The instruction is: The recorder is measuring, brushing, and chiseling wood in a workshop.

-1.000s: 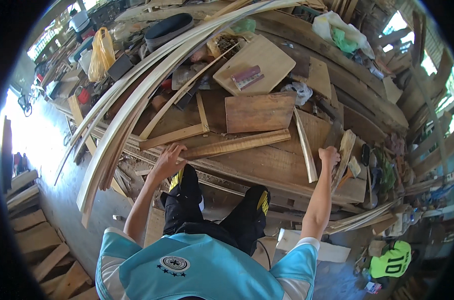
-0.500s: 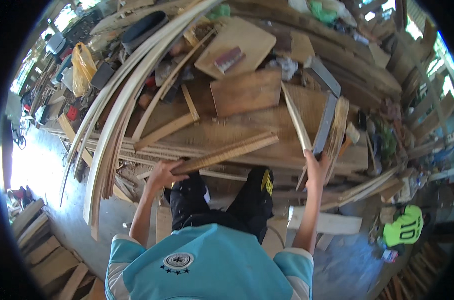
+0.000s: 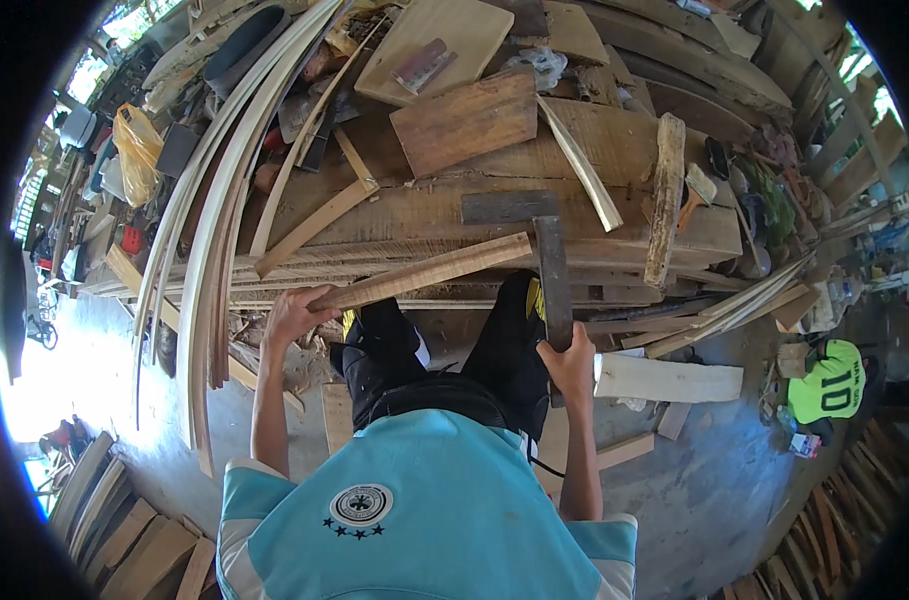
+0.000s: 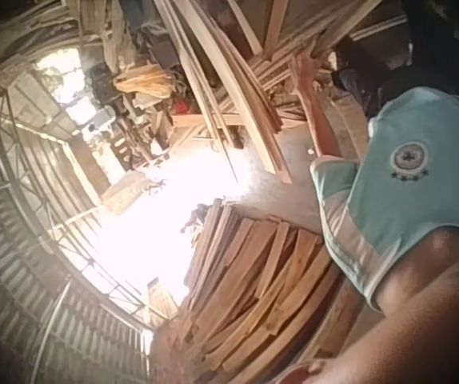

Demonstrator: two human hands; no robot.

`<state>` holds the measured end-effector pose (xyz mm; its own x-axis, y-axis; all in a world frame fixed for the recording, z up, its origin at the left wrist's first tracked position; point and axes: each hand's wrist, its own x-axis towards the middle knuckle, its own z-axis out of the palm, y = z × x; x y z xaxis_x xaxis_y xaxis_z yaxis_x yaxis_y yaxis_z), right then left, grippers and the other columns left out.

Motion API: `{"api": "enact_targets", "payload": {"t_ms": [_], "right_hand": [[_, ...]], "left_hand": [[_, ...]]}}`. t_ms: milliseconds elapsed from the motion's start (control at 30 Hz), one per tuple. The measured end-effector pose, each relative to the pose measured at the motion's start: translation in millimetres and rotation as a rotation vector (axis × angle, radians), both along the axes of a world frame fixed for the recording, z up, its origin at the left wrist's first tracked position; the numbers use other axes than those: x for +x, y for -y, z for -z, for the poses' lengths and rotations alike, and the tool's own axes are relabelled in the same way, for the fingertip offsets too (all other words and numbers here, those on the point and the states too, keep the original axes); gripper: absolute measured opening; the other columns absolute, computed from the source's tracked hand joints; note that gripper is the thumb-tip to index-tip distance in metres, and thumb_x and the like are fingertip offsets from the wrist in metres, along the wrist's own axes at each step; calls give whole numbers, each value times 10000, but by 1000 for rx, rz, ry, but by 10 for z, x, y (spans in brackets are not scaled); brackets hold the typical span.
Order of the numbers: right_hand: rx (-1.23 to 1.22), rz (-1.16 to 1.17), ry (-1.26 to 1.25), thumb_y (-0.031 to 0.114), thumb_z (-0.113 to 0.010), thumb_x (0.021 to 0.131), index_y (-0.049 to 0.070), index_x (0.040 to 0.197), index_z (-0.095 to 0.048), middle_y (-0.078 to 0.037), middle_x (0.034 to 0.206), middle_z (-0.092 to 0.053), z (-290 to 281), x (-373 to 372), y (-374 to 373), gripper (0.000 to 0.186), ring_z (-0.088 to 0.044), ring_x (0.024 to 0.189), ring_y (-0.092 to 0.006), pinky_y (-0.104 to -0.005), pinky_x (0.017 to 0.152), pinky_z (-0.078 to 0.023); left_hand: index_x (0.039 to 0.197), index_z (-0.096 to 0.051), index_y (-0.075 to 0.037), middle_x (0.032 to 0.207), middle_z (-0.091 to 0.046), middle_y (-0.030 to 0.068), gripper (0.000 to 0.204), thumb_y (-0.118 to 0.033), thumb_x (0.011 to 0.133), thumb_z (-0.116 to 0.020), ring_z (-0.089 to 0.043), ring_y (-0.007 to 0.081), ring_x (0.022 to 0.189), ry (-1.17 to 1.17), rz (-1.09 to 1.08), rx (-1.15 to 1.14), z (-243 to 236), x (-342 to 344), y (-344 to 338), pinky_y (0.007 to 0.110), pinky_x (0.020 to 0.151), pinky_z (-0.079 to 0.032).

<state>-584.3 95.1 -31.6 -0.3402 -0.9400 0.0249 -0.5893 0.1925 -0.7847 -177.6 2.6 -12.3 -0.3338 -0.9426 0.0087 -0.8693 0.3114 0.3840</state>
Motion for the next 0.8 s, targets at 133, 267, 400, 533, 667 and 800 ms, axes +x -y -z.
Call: {"api": "enact_targets", "payload": {"t_ms": [133, 267, 400, 533, 667, 800], "right_hand": [[1, -107, 8, 110, -612, 578, -35, 866, -479, -238, 710, -552, -13, -92, 72, 349, -552, 694, -400, -356, 583, -448], [-62, -166, -44, 93, -594, 573, -41, 892, -476, -246, 739, -549, -89, -169, 127, 365, -548, 713, -405, -354, 595, -448], [-28, -158, -15, 96, -594, 572, -55, 899, -474, -254, 757, -547, -111, -160, 145, 380, -544, 734, -410, -359, 608, -449], [-49, -171, -40, 104, -601, 570, -71, 892, -473, -251, 765, -550, -100, -155, 154, 388, -549, 754, -405, -364, 625, -447], [-87, -259, -134, 102, -614, 565, -71, 876, -493, -226, 758, -558, -146, -309, 225, 376, -572, 727, -359, -345, 623, -446], [15, -187, 55, 101, -662, 575, -50, 830, -514, -170, 742, -572, -160, -336, 273, 331, -570, 653, -228, -305, 582, -435]], "left_hand": [[956, -614, -75, 744, -617, 130, 502, -466, 642, -641, -600, 275, 714, -18, -33, -80, 122, 60, 47, 357, 631, -473], [952, -608, -71, 765, -617, 142, 505, -475, 650, -628, -595, 288, 744, 6, -8, -93, -9, 36, 219, 373, 640, -470], [946, -609, -70, 747, -614, 146, 508, -482, 649, -624, -593, 292, 741, 65, -26, -106, -25, -2, 221, 374, 640, -467], [947, -609, -67, 731, -610, 150, 519, -494, 652, -615, -590, 299, 725, 19, -27, -62, 16, -5, 198, 379, 648, -463], [952, -607, -68, 698, -608, 144, 528, -509, 662, -599, -590, 301, 698, 27, -44, 4, -45, -16, 208, 381, 635, -464], [930, -596, -57, 654, -594, 151, 518, -516, 691, -576, -589, 302, 680, -42, -47, -8, -2, -141, 156, 392, 587, -457]]}}
